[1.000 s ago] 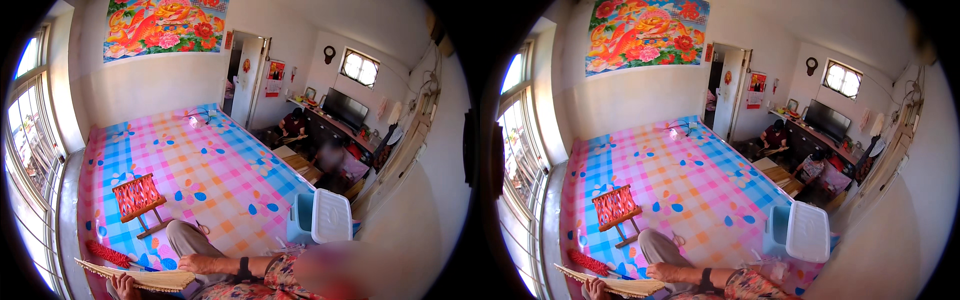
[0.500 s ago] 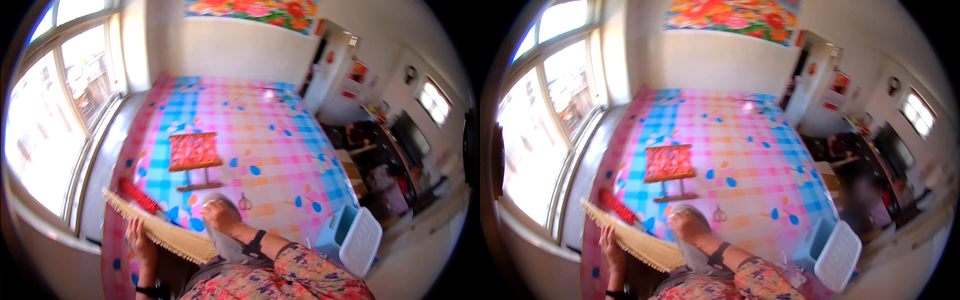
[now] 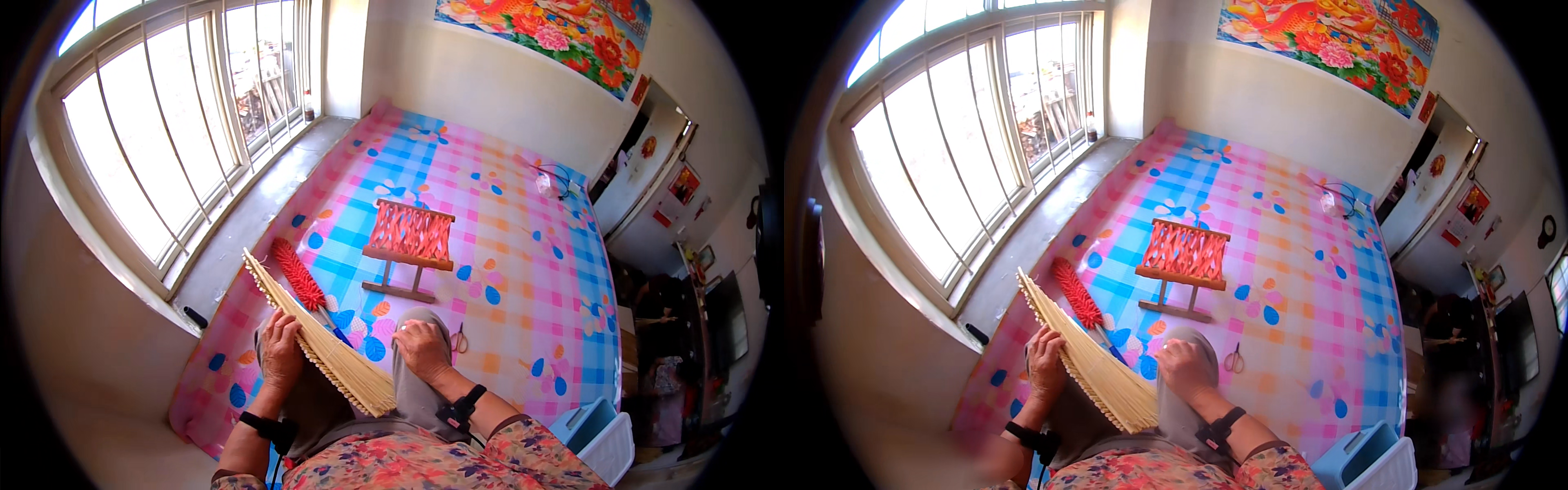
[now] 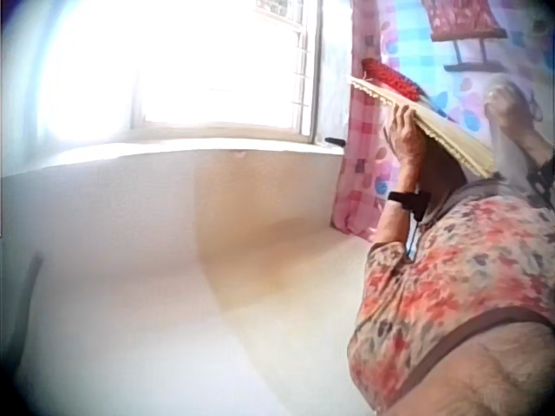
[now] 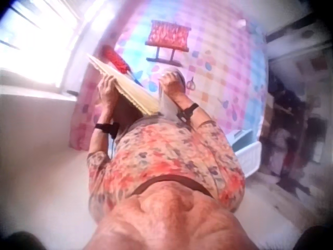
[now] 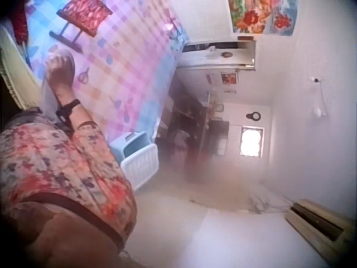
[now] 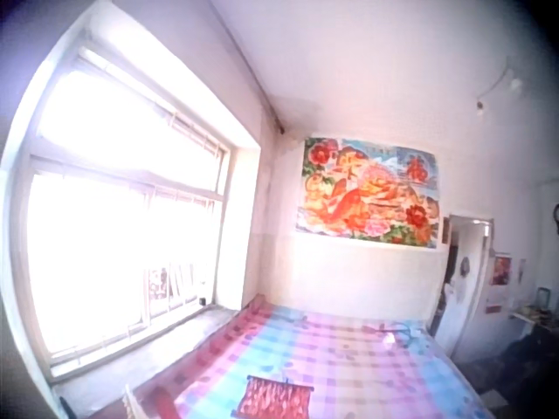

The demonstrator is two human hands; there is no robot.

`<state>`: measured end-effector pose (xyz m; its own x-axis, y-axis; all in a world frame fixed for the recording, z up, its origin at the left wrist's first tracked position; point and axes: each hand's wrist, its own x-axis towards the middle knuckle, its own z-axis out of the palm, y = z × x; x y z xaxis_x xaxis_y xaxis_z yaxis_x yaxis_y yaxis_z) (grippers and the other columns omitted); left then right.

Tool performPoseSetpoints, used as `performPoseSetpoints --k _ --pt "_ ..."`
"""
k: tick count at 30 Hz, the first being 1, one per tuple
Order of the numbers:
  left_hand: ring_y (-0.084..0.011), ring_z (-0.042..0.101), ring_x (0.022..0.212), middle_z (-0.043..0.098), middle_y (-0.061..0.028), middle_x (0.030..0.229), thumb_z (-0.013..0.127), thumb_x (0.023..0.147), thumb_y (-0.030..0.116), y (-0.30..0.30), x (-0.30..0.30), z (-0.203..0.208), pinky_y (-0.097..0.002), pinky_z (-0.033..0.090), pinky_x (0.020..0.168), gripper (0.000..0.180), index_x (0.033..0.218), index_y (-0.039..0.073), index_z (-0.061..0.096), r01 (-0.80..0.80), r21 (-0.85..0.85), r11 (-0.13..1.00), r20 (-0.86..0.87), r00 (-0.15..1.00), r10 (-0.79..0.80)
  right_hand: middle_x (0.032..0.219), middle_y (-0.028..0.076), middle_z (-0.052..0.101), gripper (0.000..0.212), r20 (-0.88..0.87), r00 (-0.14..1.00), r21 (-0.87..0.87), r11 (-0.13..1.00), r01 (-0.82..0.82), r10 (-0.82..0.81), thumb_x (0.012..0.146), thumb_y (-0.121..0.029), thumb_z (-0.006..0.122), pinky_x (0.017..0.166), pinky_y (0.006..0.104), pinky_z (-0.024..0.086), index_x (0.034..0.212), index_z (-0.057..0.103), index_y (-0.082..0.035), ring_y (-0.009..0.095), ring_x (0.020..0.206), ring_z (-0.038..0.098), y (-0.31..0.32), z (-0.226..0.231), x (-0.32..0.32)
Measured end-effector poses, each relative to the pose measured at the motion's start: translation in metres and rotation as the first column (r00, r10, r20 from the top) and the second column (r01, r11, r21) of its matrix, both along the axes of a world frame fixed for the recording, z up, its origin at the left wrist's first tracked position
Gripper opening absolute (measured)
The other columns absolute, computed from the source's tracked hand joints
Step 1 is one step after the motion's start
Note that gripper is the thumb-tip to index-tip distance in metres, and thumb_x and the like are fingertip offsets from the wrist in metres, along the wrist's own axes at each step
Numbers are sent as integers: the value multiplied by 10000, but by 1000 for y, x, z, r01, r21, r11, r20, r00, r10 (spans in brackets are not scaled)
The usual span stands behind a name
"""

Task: The person binds together a series of bamboo sticks using white thread and a small tool, periodically checking the tension and trimming the thread with scissors.

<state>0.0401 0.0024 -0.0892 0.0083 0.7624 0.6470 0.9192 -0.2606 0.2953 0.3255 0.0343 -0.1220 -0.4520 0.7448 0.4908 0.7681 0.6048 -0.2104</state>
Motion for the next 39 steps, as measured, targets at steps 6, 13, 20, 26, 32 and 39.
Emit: performPoseSetpoints --k 6,13,20,26,32,39 --pt "-337 480 1198 594 -113 1110 569 781 1 -1 -1 -4 -441 378 991 218 989 63 589 5 -32 999 -10 1000 -5 953 64 602 117 -9 1000 -25 1000 -8 8 802 -174 600 856 391 386 893 653 -123 239 1028 542 1 3 -1" --pt "-338 480 1194 590 -111 1116 574 772 -9 -2 -2 -3 -445 374 993 239 999 64 590 22 -40 999 24 999 -21 938 64 601 111 -9 1000 -48 998 -30 29 802 -174 607 859 385 383 884 659 -121 232 1026 538 3 3 0" --pt "-334 483 1189 590 -107 1115 586 754 -13 -2 -2 -4 -447 375 988 256 998 65 592 34 -31 999 33 999 -33 936 63 607 97 -29 1000 -38 999 -5 4 799 -173 613 855 379 382 867 665 -126 232 1013 537 4 0 -1" --pt "-333 484 1186 588 -109 1114 588 754 -10 -3 -2 -3 -444 376 982 253 996 64 593 42 -36 998 38 998 -41 926 62 608 97 -21 1000 -46 999 6 -7 792 -167 616 853 377 384 866 666 -128 232 1010 539 3 5 0" --pt "-332 479 1194 584 -118 1119 582 757 -9 -7 -6 -5 -449 370 986 242 989 57 600 40 -39 998 29 999 -39 927 61 608 96 -30 999 -42 999 11 -13 789 -162 618 851 380 387 866 664 -128 236 1001 542 2 6 -2" --pt "-339 467 1210 557 -136 1192 544 768 -33 -13 -4 4 -444 366 992 314 1069 38 593 61 -59 996 26 998 -59 936 83 612 110 -27 1000 -31 999 14 -15 792 -182 650 841 385 400 839 649 -83 251 976 547 4 8 -1"
